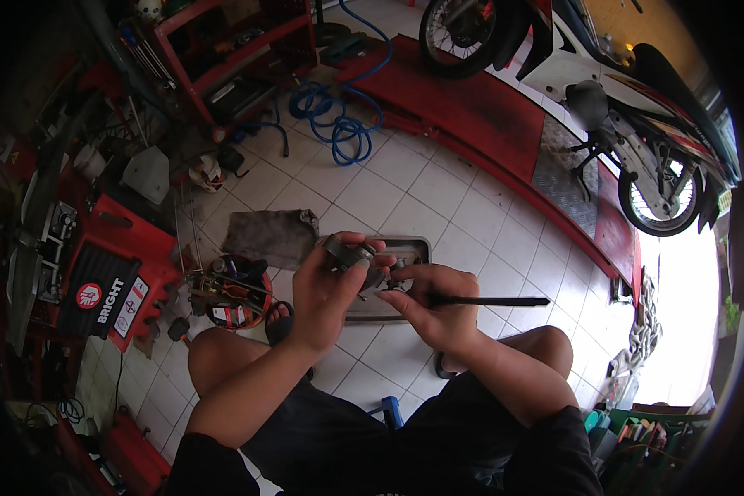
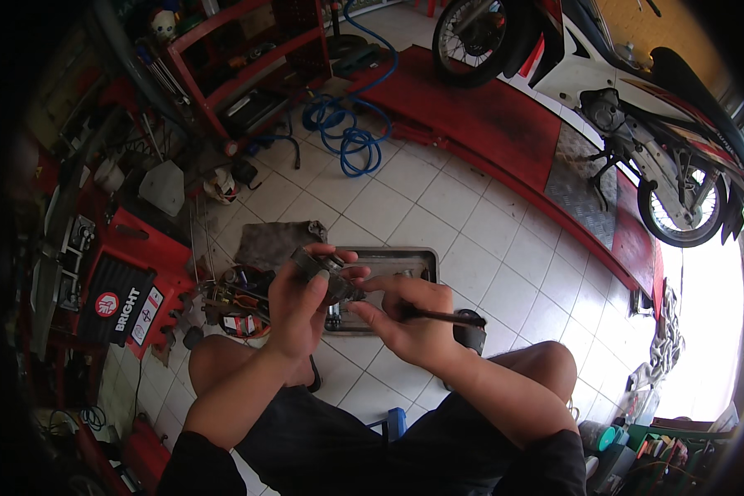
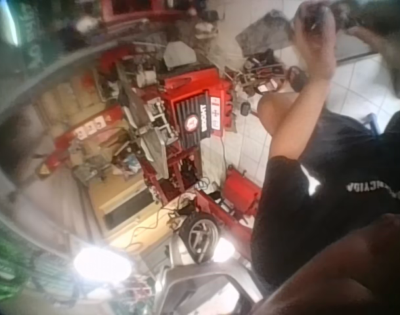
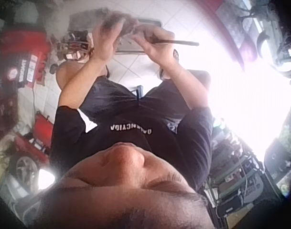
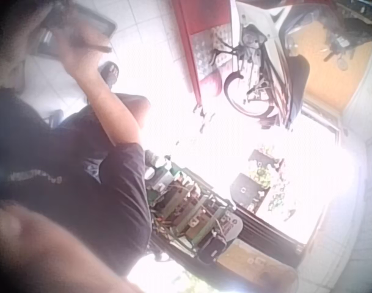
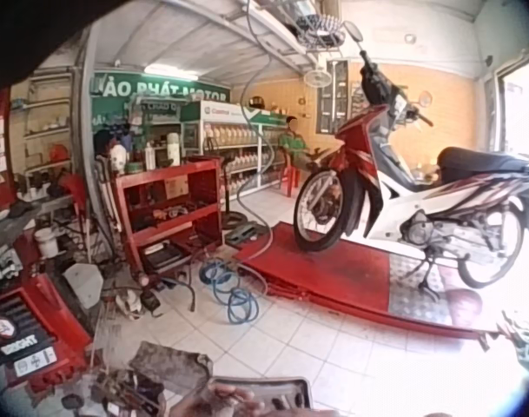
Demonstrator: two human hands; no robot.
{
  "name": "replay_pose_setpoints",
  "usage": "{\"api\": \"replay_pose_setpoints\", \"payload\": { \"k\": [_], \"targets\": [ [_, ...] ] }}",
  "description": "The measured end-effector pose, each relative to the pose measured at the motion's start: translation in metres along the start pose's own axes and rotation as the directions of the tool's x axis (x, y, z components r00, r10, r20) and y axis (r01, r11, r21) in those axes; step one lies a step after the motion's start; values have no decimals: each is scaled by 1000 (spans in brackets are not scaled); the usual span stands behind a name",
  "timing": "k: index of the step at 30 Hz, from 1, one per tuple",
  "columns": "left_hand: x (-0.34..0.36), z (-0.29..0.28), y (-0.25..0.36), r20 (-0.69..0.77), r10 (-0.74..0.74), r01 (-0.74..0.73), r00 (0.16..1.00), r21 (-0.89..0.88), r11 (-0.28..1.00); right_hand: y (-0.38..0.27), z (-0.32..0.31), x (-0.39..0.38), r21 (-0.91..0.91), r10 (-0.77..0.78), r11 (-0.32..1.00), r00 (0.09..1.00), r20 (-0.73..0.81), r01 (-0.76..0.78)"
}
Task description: The person sits on a low stool and uses a screwdriver to disassemble a small mechanical part, likely a motorcycle carburetor, over a metal tray. They remove screws and internal components, placing them into the tray, then reassemble the part by inserting components back and tightening screws.
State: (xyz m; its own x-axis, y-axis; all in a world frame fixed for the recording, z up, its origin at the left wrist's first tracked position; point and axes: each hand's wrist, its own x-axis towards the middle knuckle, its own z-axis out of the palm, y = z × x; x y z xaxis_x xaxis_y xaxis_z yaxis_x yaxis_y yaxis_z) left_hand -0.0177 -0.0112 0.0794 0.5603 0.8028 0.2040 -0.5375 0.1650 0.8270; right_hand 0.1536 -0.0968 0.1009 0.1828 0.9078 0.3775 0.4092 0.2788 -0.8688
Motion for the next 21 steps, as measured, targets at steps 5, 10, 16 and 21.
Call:
{"api": "replay_pose_setpoints", "payload": {
  "k": [5,10,16,21],
  "targets": [
    [0,-2,4,-48,-167,162,985,-95,982,18,5,-2,375,331,869,943,43,-322],
    [-3,-4,6,-40,-161,158,986,-75,985,14,3,1,536,448,717,884,135,-445],
    [-3,-5,5,0,-85,85,996,58,995,19,3,0,594,448,675,883,141,-438],
    [-5,-5,6,-33,-138,140,990,93,986,26,6,-3,633,480,627,865,145,-454]
  ]
}}
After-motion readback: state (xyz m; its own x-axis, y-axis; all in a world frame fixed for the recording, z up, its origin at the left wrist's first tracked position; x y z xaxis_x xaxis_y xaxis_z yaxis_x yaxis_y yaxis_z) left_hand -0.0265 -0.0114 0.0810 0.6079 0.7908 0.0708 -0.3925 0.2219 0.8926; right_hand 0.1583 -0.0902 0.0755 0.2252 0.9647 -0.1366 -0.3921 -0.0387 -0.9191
